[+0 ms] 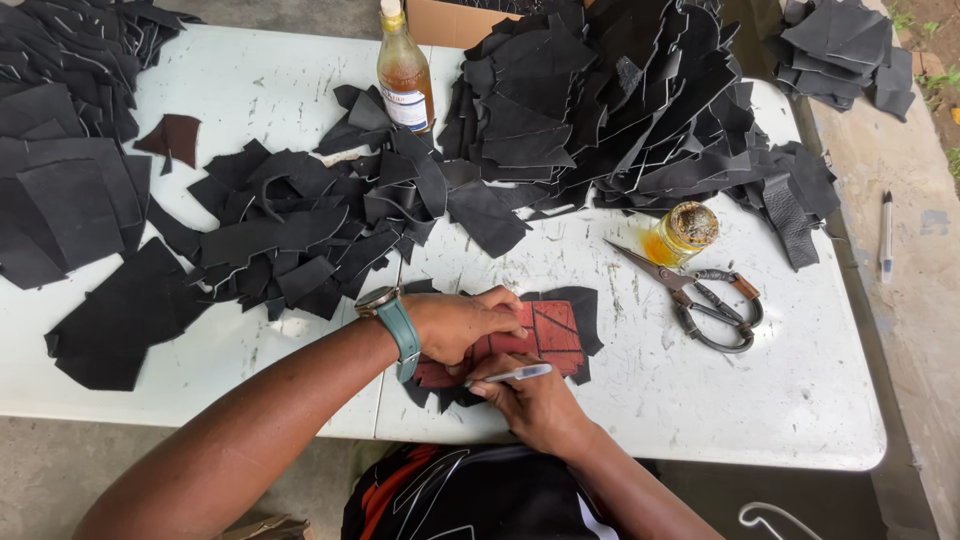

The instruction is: The person arranges black leather pieces on a red patterned template, marks them with a pen, and applies adhesive from a small jar. They repeatedly pick up, align, and place leather pieces, occasionally using scissors to trim edges. The work continues with stacking and repositioning of pieces on the table.

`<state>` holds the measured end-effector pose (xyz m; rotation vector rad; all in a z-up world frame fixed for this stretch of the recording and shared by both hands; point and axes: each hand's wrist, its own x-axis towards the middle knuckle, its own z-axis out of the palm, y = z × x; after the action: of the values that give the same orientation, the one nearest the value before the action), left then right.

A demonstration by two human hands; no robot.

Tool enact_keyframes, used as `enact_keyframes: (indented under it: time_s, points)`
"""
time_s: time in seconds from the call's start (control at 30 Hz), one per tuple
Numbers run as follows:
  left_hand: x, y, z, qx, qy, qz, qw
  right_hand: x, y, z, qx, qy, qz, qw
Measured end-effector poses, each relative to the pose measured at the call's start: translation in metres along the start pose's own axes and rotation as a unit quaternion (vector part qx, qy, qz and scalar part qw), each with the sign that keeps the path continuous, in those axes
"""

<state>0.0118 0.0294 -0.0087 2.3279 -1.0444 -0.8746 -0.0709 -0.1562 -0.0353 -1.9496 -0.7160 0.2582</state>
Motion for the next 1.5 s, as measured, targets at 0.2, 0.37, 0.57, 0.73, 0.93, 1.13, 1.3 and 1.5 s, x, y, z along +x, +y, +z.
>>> enact_keyframes:
  time_s: [0.2, 0.37, 0.57, 0.73, 0.93, 1.13, 1.3, 1.5]
  points:
    - [-0.002, 0.005, -0.006, -0.007, -0.005, -0.043, 0.999, 0.009, -0.001, 0.009, 0.020, -0.021, 0.009, 1.000]
    - [0.003, -0.004, 0.003, -0.028, 0.008, -0.020, 0.999, 0.011, -0.001, 0.017, -0.038, -0.031, -0.095, 0.994]
    - [0.003, -0.011, 0.009, -0.049, 0.020, -0.002, 0.999, 0.011, -0.005, 0.018, -0.026, -0.044, -0.110, 0.993]
    - [0.003, -0.003, 0.005, 0.017, 0.011, -0.002, 1.000, -0.005, 0.003, -0.010, -0.064, -0.039, -0.017, 0.997]
    - [-0.001, 0.008, 0.011, 0.085, 0.029, -0.029, 0.996, -0.049, 0.030, -0.056, -0.075, 0.027, 0.078, 0.994]
    - [0.012, 0.027, 0.067, 0.215, 0.127, -0.108, 0.962, -0.031, 0.030, -0.088, 0.190, 0.192, 0.031, 0.962]
    - [0.024, 0.053, 0.107, 0.195, 0.185, -0.169, 0.948, 0.033, 0.000, -0.053, 0.109, 0.046, 0.060, 0.991]
    - [0.043, 0.073, 0.141, 0.244, 0.264, -0.244, 0.901, 0.084, -0.027, 0.006, -0.079, -0.075, 0.005, 0.994]
